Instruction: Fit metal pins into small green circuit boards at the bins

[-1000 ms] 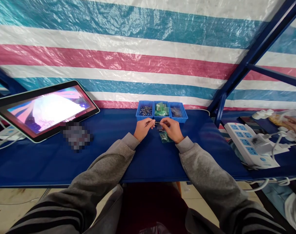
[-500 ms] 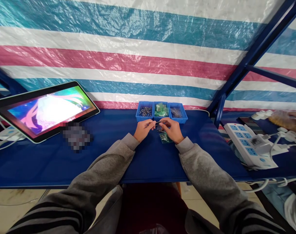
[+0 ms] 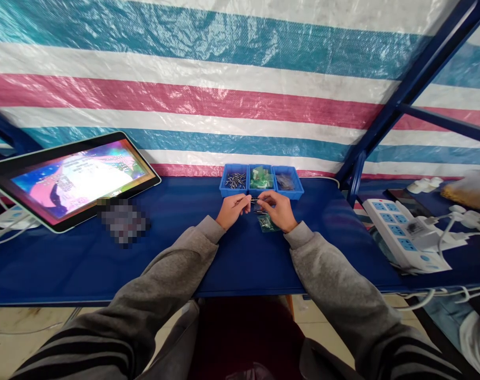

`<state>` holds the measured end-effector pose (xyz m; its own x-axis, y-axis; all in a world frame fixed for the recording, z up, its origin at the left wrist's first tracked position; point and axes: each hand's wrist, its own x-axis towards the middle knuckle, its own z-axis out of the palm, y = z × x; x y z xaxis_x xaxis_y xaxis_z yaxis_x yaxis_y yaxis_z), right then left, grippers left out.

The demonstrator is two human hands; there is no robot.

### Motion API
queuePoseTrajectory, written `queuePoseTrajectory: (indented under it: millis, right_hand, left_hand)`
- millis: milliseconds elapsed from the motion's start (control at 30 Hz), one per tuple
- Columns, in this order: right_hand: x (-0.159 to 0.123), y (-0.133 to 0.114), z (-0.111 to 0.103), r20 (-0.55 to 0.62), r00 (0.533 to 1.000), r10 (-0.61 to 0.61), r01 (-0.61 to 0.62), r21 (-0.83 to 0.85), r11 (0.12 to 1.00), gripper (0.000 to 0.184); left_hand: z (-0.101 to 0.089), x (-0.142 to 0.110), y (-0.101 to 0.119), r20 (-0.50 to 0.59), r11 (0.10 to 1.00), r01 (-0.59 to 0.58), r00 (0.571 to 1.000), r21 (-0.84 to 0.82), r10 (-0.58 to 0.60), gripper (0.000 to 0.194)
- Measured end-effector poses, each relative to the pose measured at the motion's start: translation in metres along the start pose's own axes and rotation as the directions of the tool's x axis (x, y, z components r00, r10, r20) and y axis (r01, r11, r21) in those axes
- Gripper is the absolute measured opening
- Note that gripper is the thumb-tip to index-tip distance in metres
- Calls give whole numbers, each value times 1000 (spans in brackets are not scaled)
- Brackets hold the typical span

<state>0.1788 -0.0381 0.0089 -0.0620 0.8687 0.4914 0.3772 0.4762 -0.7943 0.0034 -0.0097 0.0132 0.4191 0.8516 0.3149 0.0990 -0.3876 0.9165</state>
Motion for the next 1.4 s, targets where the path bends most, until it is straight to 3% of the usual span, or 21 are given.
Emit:
queuePoseTrajectory:
  millis: [267, 500, 667, 767, 1133, 1400]
  right_hand:
    - [0, -1, 0, 11, 1000, 13, -12, -17, 1000, 18]
    - [-1, -4, 0, -6, 1000, 1, -1, -9, 1000, 32]
    - [-1, -4, -1, -5, 1000, 3, -4, -61, 998, 44]
    - [-1, -3, -1, 26, 999, 25, -24, -36, 999, 47]
    - [-2, -1, 2, 10, 1000, -5, 5, 1, 1000, 28]
    - [-1, 3, 1, 3, 999, 47, -47, -56, 997, 28]
  left_hand:
    - [0, 0, -1, -26, 1000, 5, 1000, 1, -5, 49]
    - [0, 1, -2, -32, 1000, 6, 999, -20, -7, 49]
    - [-1, 1, -8, -124, 999, -37, 992, -32, 33, 39]
    - [-1, 0, -10, -115, 997, -70, 991, 40, 74, 36]
    - [0, -1, 0, -84, 999, -22, 996, 39, 25, 47]
    - [2, 0, -12, -144, 998, -35, 989, -43, 29, 36]
